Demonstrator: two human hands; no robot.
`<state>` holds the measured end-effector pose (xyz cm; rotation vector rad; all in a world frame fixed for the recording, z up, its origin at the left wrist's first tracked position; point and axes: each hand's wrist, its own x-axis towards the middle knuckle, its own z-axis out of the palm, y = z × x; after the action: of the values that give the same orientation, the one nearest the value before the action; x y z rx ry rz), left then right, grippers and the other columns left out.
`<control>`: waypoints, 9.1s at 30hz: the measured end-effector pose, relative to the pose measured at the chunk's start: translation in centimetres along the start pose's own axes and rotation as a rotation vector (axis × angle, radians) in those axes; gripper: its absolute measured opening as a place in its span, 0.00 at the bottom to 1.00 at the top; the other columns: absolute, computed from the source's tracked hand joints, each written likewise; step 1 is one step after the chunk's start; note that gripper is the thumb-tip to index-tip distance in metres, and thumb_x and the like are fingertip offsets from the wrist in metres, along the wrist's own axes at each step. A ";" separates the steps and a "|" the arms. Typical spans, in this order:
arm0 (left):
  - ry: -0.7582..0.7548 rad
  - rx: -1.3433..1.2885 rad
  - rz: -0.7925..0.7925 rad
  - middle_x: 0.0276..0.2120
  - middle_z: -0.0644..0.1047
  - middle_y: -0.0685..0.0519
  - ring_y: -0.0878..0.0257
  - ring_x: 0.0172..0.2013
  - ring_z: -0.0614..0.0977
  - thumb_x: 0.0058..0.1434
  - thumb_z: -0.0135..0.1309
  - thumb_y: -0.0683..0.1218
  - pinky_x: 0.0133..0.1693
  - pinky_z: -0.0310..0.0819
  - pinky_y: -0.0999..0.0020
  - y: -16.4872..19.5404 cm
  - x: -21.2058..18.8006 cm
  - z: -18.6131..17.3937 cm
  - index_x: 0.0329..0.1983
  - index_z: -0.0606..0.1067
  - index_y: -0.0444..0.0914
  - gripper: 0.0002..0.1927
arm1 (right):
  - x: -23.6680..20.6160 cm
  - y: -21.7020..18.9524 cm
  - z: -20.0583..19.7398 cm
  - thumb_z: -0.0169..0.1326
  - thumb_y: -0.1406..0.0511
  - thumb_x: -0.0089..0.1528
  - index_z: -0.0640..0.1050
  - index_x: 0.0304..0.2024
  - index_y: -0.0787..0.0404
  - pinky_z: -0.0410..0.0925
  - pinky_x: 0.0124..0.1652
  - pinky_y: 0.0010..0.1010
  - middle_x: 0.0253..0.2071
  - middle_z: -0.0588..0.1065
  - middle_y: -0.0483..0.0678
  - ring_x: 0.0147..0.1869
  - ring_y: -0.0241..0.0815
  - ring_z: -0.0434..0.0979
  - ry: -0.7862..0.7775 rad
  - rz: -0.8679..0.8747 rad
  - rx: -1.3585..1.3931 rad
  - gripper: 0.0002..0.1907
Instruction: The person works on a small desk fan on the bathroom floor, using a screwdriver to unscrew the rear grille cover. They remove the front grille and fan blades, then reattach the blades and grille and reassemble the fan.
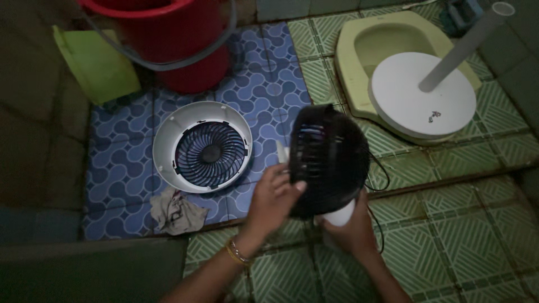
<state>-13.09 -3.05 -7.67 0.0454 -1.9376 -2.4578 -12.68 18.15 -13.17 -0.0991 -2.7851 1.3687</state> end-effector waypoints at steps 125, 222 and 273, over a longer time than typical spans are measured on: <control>-0.070 0.623 0.666 0.64 0.78 0.43 0.51 0.67 0.81 0.67 0.58 0.37 0.67 0.76 0.56 8.6 -3.6 -0.8 0.59 0.74 0.36 0.17 | -1.8 7.8 5.0 0.69 0.61 0.45 0.63 0.66 0.64 0.75 0.51 0.47 0.57 0.73 0.59 0.56 0.54 0.78 -0.469 0.330 1.218 0.49; 0.244 0.182 -0.056 0.64 0.71 0.44 0.56 0.64 0.70 0.70 0.42 0.61 0.65 0.57 0.64 -0.8 0.2 -5.9 0.70 0.63 0.31 0.35 | -2.9 -2.0 -4.1 0.70 0.59 0.54 0.79 0.50 0.40 0.56 0.68 0.63 0.64 0.68 0.47 0.72 0.60 0.62 0.046 -1.016 -0.206 0.22; 0.219 0.264 -0.220 0.61 0.68 0.46 0.58 0.61 0.70 0.67 0.40 0.70 0.62 0.61 0.65 1.0 6.8 -6.4 0.70 0.53 0.30 0.46 | 7.4 -5.0 -6.4 0.51 0.49 0.62 0.72 0.61 0.51 0.72 0.46 0.47 0.55 0.75 0.41 0.55 0.39 0.75 -0.303 0.397 0.614 0.27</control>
<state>-19.66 -9.64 -8.29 0.5329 -2.2420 -2.1779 -19.86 20.71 -5.30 -0.4746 -2.4875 2.4537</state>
